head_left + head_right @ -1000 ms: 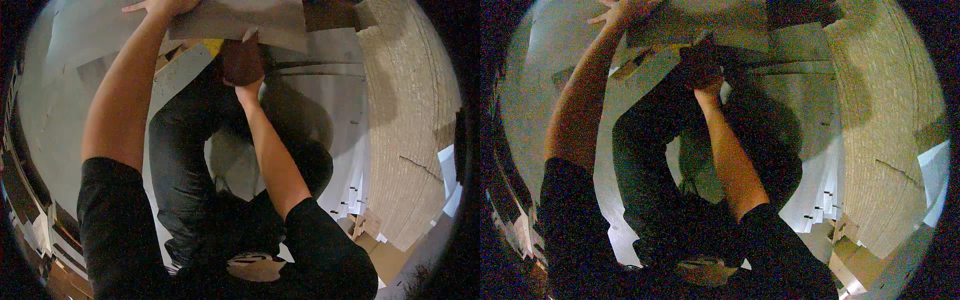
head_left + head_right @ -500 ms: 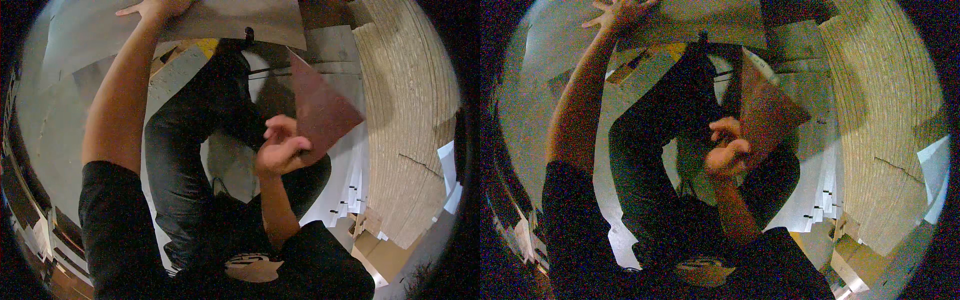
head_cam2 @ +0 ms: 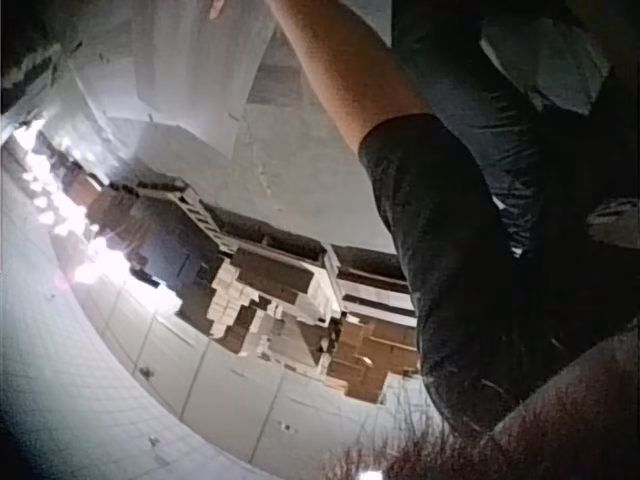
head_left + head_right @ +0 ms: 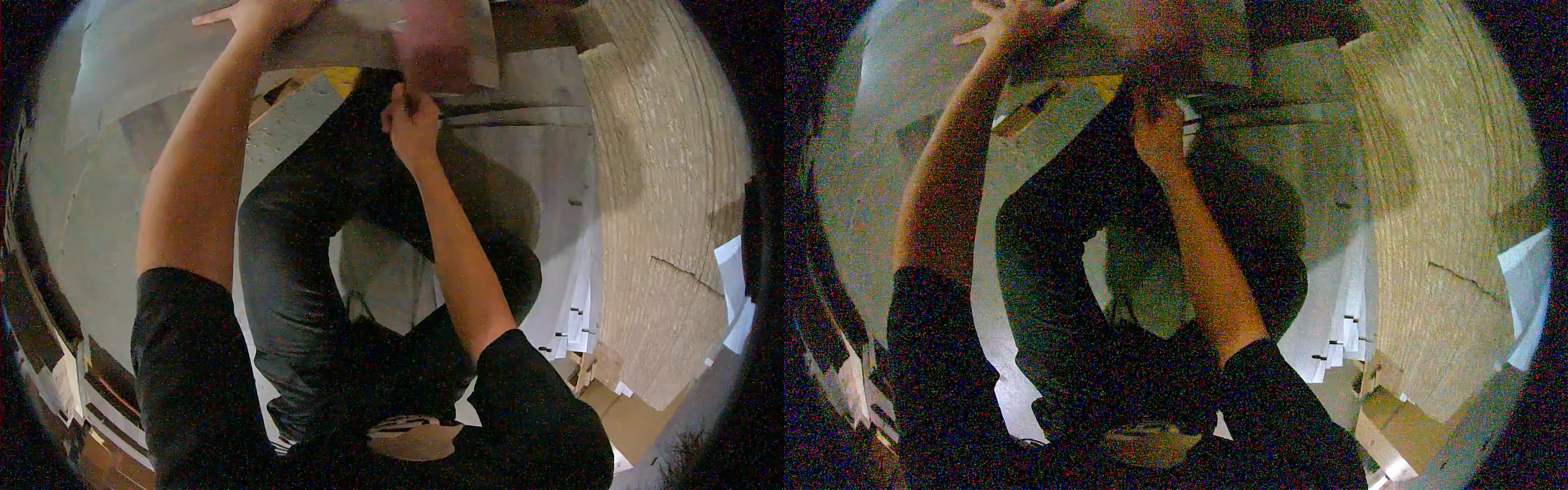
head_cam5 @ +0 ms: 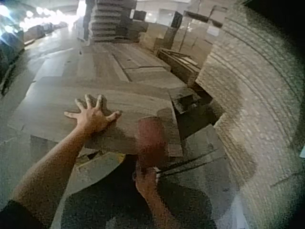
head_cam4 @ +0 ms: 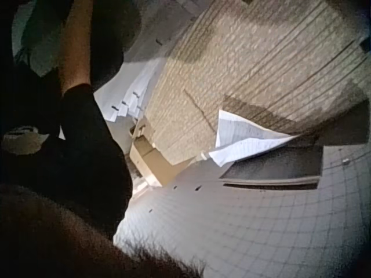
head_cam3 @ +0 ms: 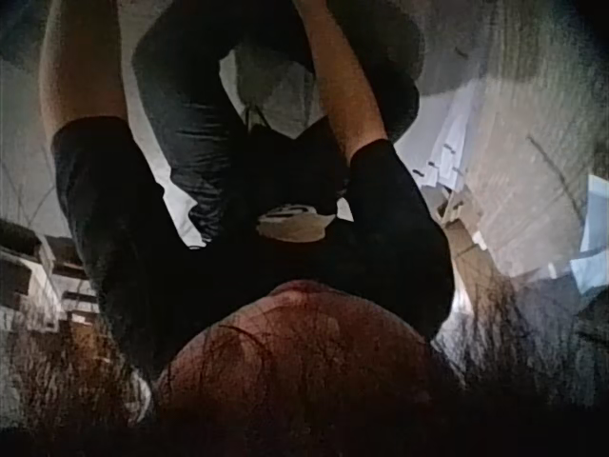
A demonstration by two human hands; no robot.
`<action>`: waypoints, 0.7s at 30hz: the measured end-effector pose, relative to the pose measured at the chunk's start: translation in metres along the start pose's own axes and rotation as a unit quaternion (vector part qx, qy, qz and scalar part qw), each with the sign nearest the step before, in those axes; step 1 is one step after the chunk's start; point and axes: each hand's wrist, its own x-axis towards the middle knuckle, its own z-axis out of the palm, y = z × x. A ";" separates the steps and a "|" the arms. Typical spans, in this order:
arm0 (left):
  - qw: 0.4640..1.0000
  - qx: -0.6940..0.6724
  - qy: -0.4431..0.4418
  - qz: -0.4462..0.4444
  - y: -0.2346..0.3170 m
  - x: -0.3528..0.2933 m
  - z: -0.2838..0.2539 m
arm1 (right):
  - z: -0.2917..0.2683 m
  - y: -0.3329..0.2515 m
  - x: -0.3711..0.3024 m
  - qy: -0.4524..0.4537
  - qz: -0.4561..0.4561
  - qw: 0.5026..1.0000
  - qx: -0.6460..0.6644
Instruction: Using sandpaper to smooth the edges of a large piece of wood or particle board in a warehouse or manufacturing setting.
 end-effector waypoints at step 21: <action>0.946 0.162 -0.269 -0.086 0.022 0.008 -0.048 | -0.035 -0.062 -0.189 0.273 0.098 0.891 0.350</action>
